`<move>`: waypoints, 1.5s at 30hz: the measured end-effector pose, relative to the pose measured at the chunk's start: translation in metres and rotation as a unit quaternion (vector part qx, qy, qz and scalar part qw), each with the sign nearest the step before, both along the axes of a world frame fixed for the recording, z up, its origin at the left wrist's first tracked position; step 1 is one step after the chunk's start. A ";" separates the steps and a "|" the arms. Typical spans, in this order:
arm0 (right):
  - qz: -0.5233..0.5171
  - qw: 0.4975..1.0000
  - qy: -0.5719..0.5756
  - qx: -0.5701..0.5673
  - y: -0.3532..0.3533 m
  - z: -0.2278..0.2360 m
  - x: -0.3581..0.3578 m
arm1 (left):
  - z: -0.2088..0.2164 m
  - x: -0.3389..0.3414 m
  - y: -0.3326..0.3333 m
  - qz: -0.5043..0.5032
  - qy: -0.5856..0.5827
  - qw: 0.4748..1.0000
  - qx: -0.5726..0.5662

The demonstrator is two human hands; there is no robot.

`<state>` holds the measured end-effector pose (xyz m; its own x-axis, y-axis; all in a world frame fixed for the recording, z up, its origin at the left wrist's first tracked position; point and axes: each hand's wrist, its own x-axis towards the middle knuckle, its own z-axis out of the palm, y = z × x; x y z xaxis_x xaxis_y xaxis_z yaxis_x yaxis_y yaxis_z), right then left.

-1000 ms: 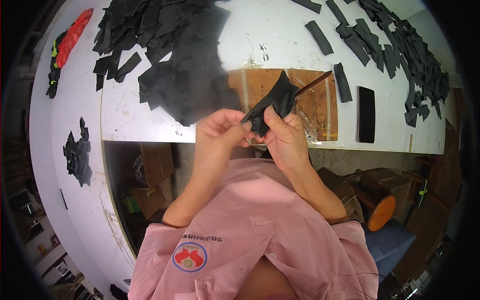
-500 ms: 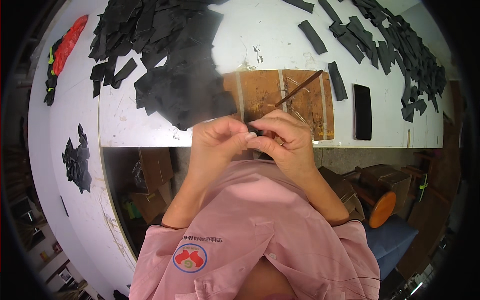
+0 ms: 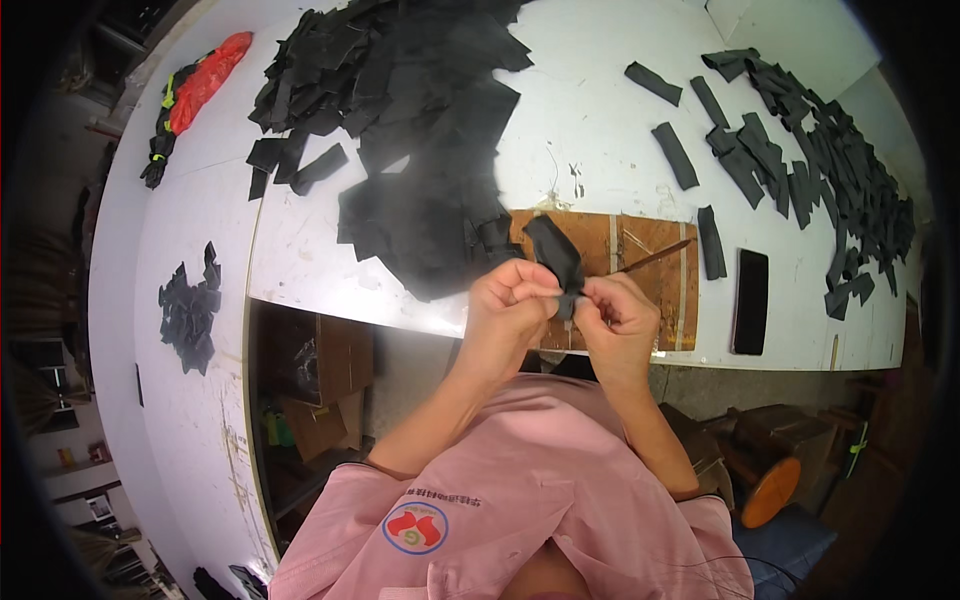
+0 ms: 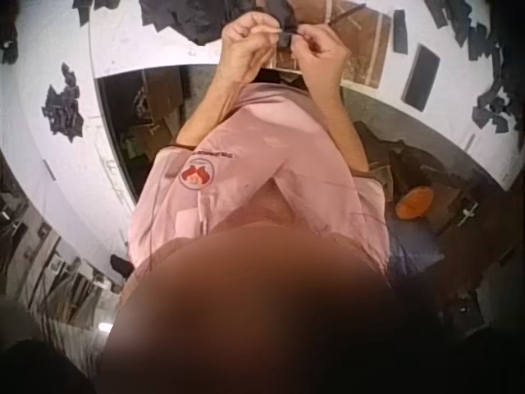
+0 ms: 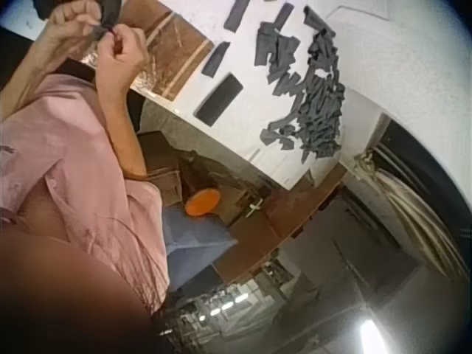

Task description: The recorder is inspecting and manipulating small black leather strips at a workbench.

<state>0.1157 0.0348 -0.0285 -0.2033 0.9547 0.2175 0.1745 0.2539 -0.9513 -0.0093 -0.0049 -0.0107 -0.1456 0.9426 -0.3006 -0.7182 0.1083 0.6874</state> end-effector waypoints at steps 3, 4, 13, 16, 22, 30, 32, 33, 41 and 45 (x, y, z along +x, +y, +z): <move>0.119 0.947 0.186 -0.233 0.004 0.001 0.010 | 0.010 -0.009 0.001 -0.101 -0.061 0.993 0.012; 0.119 0.948 0.185 -0.230 0.003 -0.001 0.010 | 0.009 -0.008 0.000 -0.102 -0.060 0.993 0.015; 0.190 0.845 0.302 -0.399 -0.002 -0.009 0.012 | -0.017 0.019 -0.003 0.113 0.389 0.913 0.038; 0.161 0.849 0.324 -0.386 -0.002 -0.015 0.016 | -0.003 0.013 0.000 0.020 0.190 0.982 0.006; 0.173 0.851 0.390 -0.305 -0.010 0.008 0.022 | 0.036 0.004 -0.011 -0.247 -0.242 0.937 0.049; 0.104 0.981 0.164 -0.029 0.012 0.058 0.031 | 0.038 0.039 0.004 0.103 0.475 0.853 0.193; 0.082 0.991 0.067 0.080 0.019 0.071 0.035 | 0.049 0.040 0.016 0.115 0.531 0.812 0.211; 0.063 0.993 0.096 0.020 0.021 0.079 0.034 | 0.062 0.046 0.020 0.091 0.411 0.891 0.170; 0.111 0.988 0.103 -0.039 0.041 0.114 0.035 | 0.086 0.030 0.039 -0.121 -0.131 0.975 0.134; 0.035 0.995 0.088 0.042 0.046 0.102 0.039 | 0.088 0.037 0.039 -0.031 0.036 0.992 0.115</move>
<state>0.1550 0.0809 0.0736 -0.2199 0.9164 0.3344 -0.0142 0.3398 -0.9404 0.0275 0.0337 0.0770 -0.0980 0.9929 -0.0678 -0.6639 -0.0145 0.7477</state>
